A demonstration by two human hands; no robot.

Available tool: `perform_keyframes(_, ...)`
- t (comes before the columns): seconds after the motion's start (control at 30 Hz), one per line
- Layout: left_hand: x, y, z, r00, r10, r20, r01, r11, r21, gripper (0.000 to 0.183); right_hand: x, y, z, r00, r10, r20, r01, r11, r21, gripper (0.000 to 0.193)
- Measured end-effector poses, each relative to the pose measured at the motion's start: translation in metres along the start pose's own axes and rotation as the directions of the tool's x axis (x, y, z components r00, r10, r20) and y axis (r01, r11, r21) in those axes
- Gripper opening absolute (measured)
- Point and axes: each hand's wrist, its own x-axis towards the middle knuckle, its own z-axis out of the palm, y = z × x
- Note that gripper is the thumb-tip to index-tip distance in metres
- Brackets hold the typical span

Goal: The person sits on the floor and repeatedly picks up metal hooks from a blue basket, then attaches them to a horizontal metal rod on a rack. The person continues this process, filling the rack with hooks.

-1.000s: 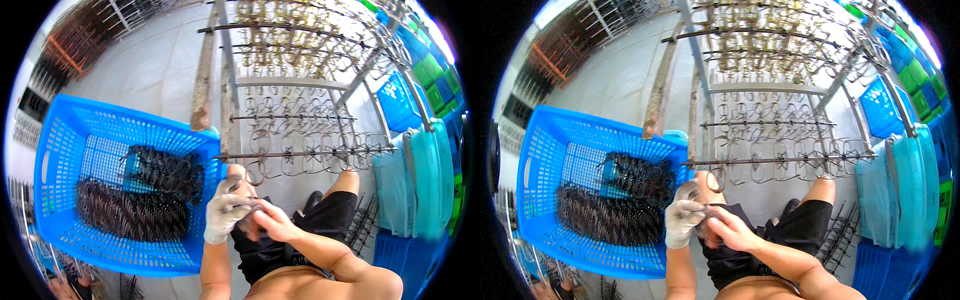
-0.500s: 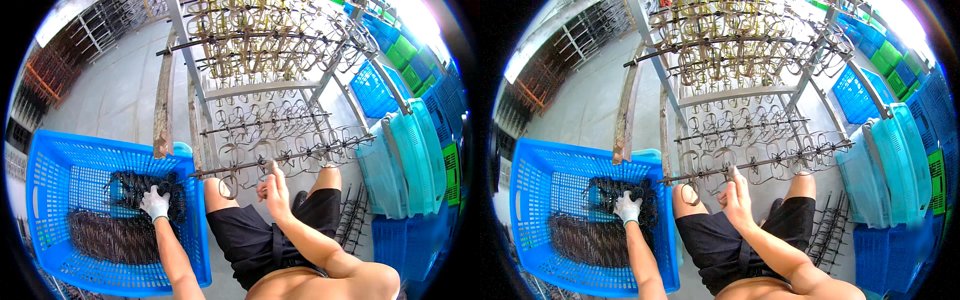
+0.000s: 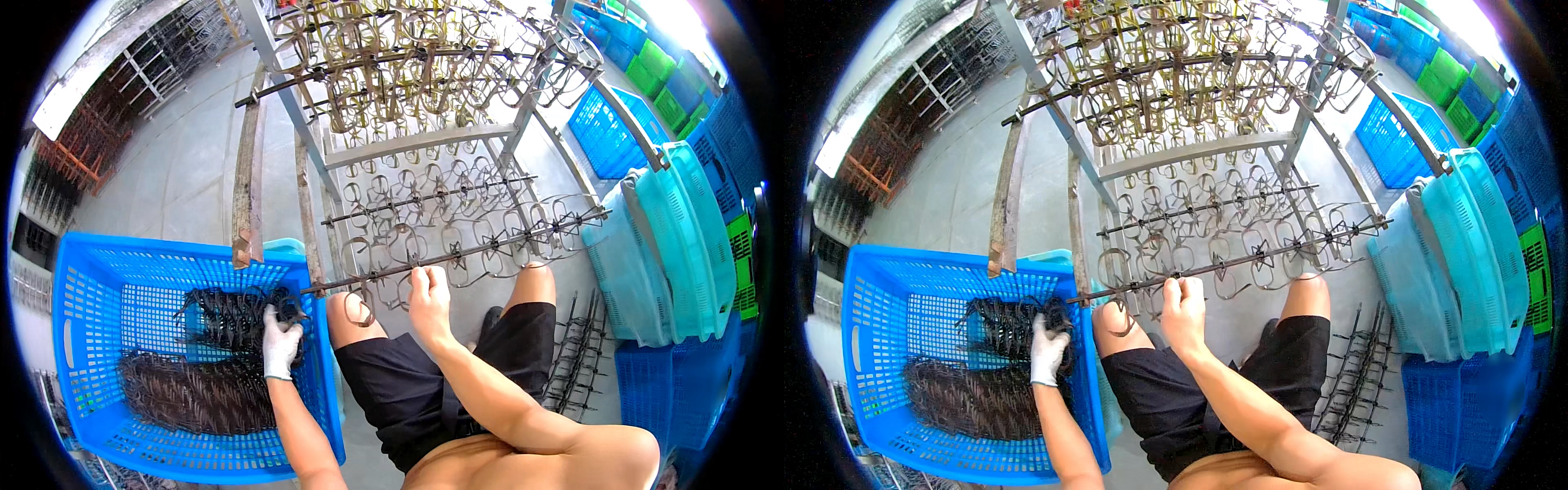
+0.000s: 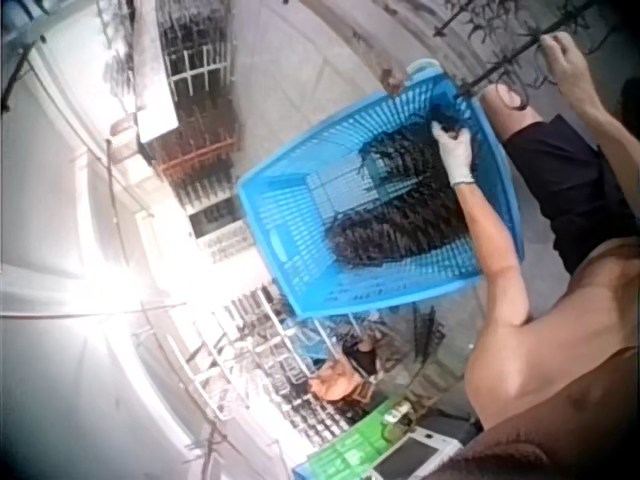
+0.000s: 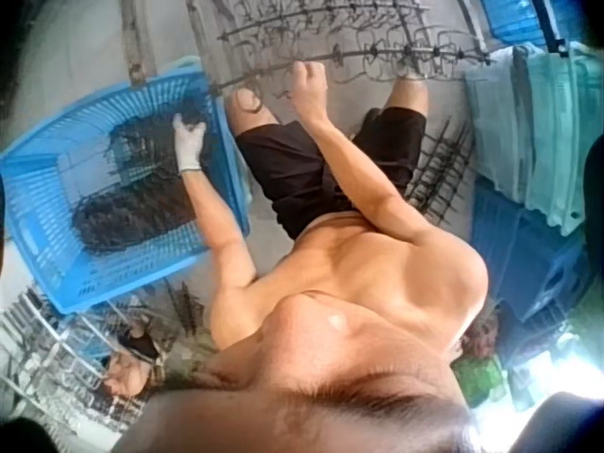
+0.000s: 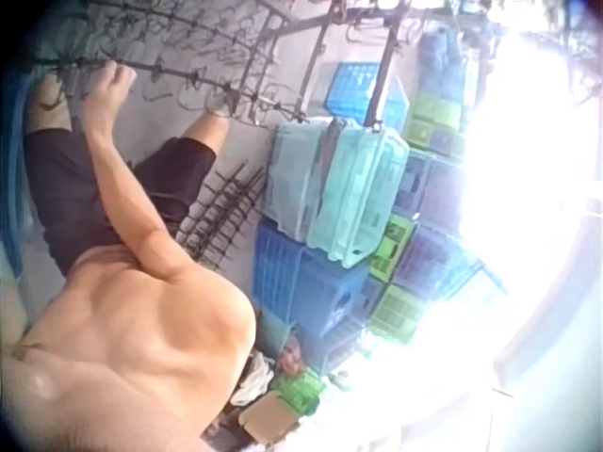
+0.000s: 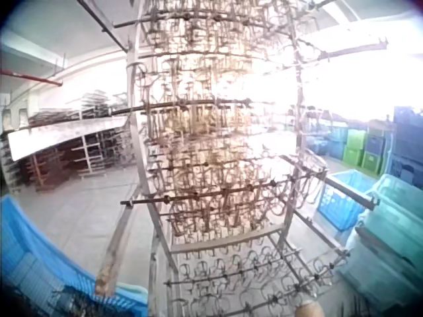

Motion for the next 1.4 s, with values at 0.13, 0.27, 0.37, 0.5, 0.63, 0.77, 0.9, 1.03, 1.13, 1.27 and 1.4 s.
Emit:
perform_keyframes(0.13,-0.002,-0.010,-0.002,0.929,0.045,0.368,0.142,0.874,-0.465,0.047,-0.001,-0.002,-0.002,1.000,-0.025,-0.014,0.026,1.000,0.006,0.024)
perform_keyframes(0.27,-0.025,0.012,-0.035,0.852,0.148,0.502,0.316,0.619,-0.719,0.053,-0.004,-0.017,-0.009,0.995,-0.099,0.013,0.100,0.991,-0.090,0.026)
perform_keyframes(0.37,-0.053,0.040,-0.030,0.912,0.279,0.300,0.214,0.300,-0.930,0.058,-0.026,-0.038,-0.021,0.826,-0.561,0.061,0.543,0.760,-0.357,0.037)
perform_keyframes(0.5,-0.095,0.081,-0.013,0.897,0.416,0.148,0.106,0.122,-0.987,0.056,-0.064,-0.053,-0.017,0.620,-0.537,0.572,0.652,0.759,0.005,0.050)
perform_keyframes(0.63,-0.142,0.117,0.004,0.937,0.290,0.193,0.225,-0.078,-0.971,0.058,-0.077,-0.038,-0.016,0.398,-0.261,0.879,0.257,0.952,0.167,0.031)
perform_keyframes(0.77,-0.138,0.112,0.014,0.851,0.502,0.154,0.141,0.066,-0.988,0.057,-0.071,-0.055,-0.042,0.371,-0.005,0.929,-0.061,0.998,0.029,0.017)
perform_keyframes(0.9,-0.158,0.129,0.025,0.890,0.374,0.262,0.300,-0.048,-0.953,0.061,-0.070,-0.059,-0.054,0.419,-0.063,0.906,0.005,0.998,0.067,0.019)
perform_keyframes(1.03,-0.170,0.145,0.036,0.901,0.353,0.253,0.306,-0.104,-0.946,0.060,-0.068,-0.065,-0.061,0.562,-0.352,0.749,0.222,0.936,0.273,0.048)
perform_keyframes(1.13,-0.174,0.145,0.041,0.892,0.377,0.248,0.213,0.131,-0.968,0.061,-0.066,-0.077,-0.065,0.560,-0.411,0.720,0.300,0.910,0.286,0.059)
perform_keyframes(1.27,-0.189,0.162,0.051,0.963,0.195,0.186,0.122,0.298,-0.947,0.060,-0.062,-0.079,-0.065,0.414,-0.354,0.839,0.402,0.898,0.181,0.053)
perform_keyframes(1.4,-0.191,0.154,0.057,0.969,0.142,0.201,0.160,0.261,-0.952,0.043,-0.060,-0.069,-0.069,0.430,-0.336,0.838,0.221,0.939,0.264,0.024)
